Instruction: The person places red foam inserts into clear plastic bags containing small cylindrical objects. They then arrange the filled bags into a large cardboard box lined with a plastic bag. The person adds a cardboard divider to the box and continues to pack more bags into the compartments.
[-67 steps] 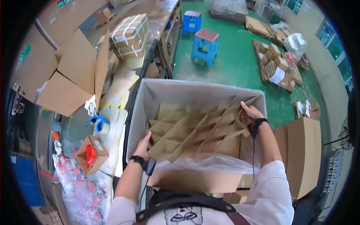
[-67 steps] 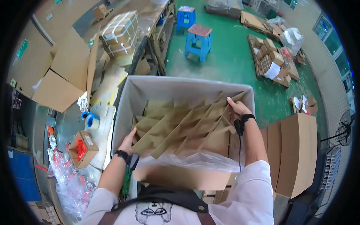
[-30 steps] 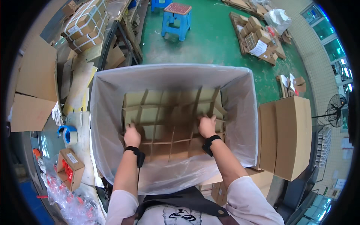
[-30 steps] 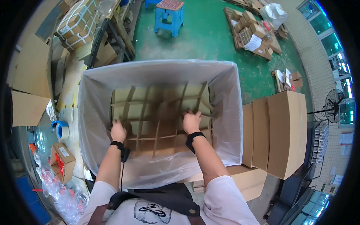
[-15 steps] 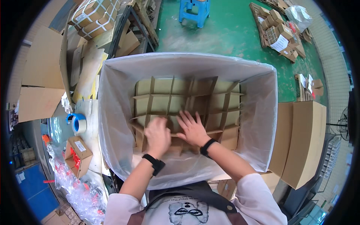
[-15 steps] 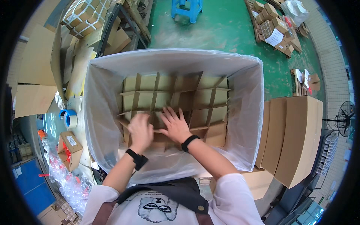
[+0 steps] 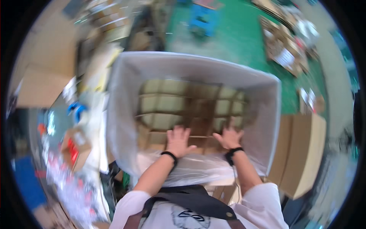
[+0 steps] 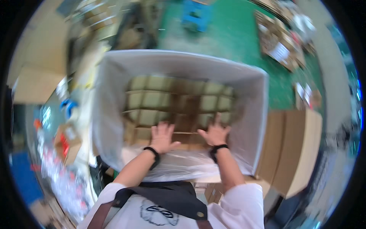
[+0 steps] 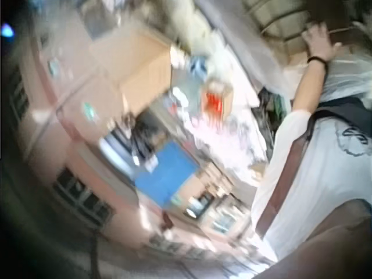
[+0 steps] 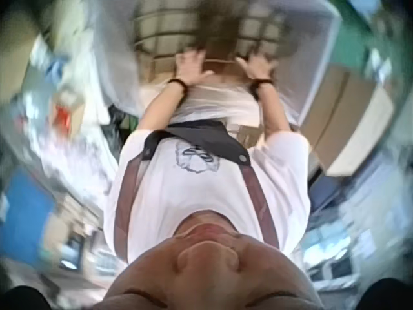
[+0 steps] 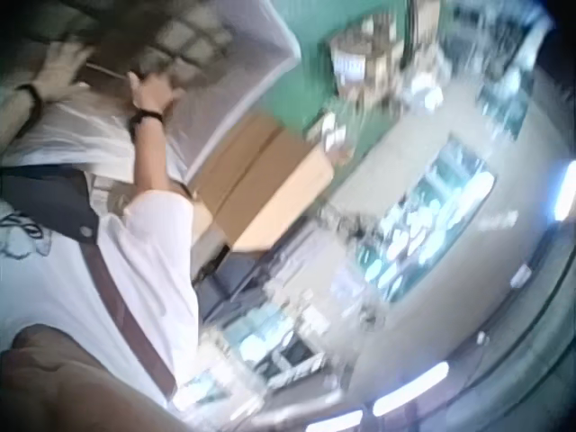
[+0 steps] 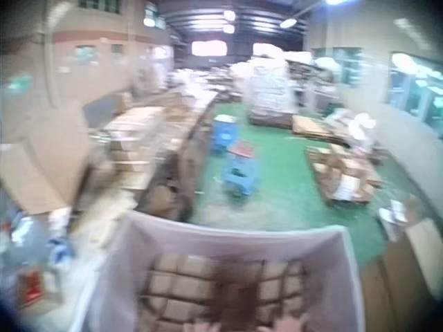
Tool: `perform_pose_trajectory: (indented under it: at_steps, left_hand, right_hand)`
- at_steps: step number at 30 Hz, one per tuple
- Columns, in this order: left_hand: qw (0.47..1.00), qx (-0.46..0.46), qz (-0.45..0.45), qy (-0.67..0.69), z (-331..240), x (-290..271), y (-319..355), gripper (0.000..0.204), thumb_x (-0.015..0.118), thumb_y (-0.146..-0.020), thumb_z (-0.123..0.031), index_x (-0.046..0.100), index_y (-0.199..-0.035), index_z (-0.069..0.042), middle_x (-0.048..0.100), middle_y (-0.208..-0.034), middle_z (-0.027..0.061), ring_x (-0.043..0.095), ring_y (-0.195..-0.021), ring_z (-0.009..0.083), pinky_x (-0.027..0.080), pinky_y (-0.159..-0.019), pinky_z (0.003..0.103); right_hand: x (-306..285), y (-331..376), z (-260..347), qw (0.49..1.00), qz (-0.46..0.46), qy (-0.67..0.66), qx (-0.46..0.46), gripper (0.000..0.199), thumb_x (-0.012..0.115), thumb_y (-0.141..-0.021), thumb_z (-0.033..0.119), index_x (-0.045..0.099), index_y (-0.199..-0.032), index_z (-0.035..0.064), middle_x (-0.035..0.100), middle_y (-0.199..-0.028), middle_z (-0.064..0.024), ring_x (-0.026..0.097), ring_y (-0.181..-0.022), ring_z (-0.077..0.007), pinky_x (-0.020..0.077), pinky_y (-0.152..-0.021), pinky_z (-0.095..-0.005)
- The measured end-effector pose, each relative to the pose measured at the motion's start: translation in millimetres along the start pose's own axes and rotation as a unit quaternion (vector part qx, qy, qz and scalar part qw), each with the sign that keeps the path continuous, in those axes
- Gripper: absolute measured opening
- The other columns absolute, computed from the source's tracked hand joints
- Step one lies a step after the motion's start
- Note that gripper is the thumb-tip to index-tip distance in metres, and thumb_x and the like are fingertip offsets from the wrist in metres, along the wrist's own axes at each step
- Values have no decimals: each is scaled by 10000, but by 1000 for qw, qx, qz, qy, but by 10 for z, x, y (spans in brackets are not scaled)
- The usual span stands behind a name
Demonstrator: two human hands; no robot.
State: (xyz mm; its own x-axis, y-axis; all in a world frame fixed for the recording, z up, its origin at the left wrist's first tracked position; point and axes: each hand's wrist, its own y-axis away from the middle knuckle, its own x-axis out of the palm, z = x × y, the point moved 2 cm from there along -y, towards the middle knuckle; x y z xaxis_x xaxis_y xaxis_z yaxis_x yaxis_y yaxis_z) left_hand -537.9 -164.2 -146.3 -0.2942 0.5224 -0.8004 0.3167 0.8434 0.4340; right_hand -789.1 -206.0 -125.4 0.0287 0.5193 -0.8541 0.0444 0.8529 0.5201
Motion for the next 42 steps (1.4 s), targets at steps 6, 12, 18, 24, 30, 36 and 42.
perform_pose_trajectory:
  at_steps: [6,12,18,24,30,36,42]
  left_hand:
    - [976,85,-143,139,82,-613,997,644,695,-816,-307,447,-1323,2,445,-1377,236,423,-1295,370,385,-1034,465]
    - [879,-135,-319,327,1127,-980,3713,284,584,-928,-311,644,-1036,-55,652,-958,129,629,-910,286,500,-797,393]
    - [563,-523,-582,264,2208,-369,6047,233,677,-801,-103,564,-991,-30,603,-745,110,615,-649,214,482,-602,333]
    - [724,-324,-461,397,2788,48,5742,656,702,-800,-164,409,-1380,-73,646,-906,135,660,-709,272,513,-627,357]
    - [826,-191,-480,227,3131,189,5556,522,596,-894,-189,438,-1379,-77,624,-1004,225,624,-735,393,510,-664,459]
    - [798,-409,-357,263,3312,11,5253,290,428,-973,-296,567,-1037,-50,659,-776,213,649,-744,420,501,-651,538]
    - [800,-402,-345,281,3014,-252,5527,428,534,-905,-235,477,-1295,-67,663,-798,218,654,-754,404,512,-659,516]
  right_hand:
    - [116,-37,13,982,122,-100,-105,689,588,-868,500,464,-1363,38,396,-1423,-275,395,-1309,-410,333,-1073,-476]
    - [-1698,1469,996,797,22,-540,-270,412,441,-1003,283,512,-1331,45,606,-1231,-194,632,-1066,-286,515,-921,-446]
    - [-1625,2905,3367,720,306,-352,-514,337,684,-819,49,578,-1120,-59,660,-861,-120,639,-825,-169,517,-703,-290]
    - [526,3589,6125,646,-17,-46,-762,788,814,-663,208,445,-1352,109,557,-1004,-185,575,-872,-340,494,-781,-402]
    - [979,2844,6479,789,215,13,-575,508,738,-720,148,562,-1191,75,587,-846,-135,599,-765,-340,506,-723,-407]
    - [840,3504,6389,616,14,-130,-777,229,562,-758,-21,594,-980,26,609,-859,-119,595,-828,-352,475,-766,-428]
    - [766,3422,6537,658,38,226,-718,285,542,-776,46,478,-1047,-15,656,-812,-208,656,-798,-377,509,-708,-478]
